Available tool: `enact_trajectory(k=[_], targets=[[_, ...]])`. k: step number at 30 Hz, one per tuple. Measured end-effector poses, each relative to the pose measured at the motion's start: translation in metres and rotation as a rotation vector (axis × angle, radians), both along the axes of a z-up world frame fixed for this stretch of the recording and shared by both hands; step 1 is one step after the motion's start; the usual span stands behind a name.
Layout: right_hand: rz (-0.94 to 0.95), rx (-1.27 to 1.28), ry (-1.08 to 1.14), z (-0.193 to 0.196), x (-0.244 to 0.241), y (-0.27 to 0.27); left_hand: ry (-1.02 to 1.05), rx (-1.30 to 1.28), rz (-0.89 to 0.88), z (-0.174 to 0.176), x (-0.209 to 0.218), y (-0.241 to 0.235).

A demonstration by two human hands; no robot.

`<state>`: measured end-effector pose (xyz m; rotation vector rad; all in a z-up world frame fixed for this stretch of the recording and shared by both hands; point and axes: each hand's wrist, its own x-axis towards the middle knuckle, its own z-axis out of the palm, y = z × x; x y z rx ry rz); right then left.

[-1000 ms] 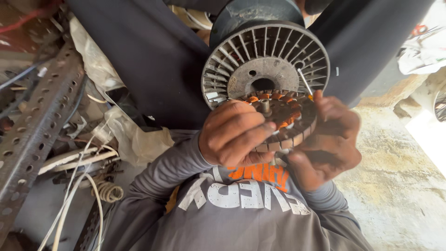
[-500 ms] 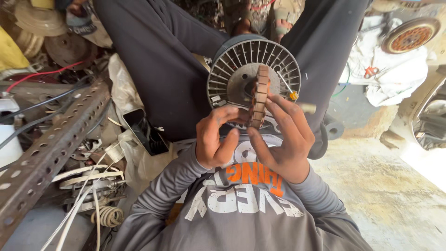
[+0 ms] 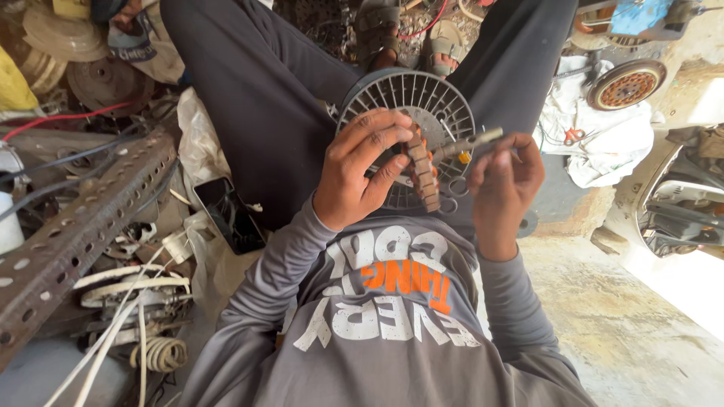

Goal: The person works on a fan motor coil, trimming wires with shears and adjusting the copper windings by hand while seated.

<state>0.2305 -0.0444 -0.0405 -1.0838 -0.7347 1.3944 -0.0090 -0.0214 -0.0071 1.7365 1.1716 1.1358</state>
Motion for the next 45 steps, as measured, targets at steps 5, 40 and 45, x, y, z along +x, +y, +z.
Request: enact_trajectory(k=[5, 40, 45], targets=[[0.003, -0.168, 0.106, -0.013, -0.013, 0.009, -0.049, 0.020, 0.075, -0.005, 0.004, -0.005], [0.745, 0.539, -0.868, 0.074, -0.004, 0.060, 0.447, 0.042, 0.007, -0.041, -0.019, -0.034], [0.371, 0.209, -0.867, 0.051, 0.023, 0.013, 0.456, 0.077, -0.019, -0.045, -0.012, -0.030]])
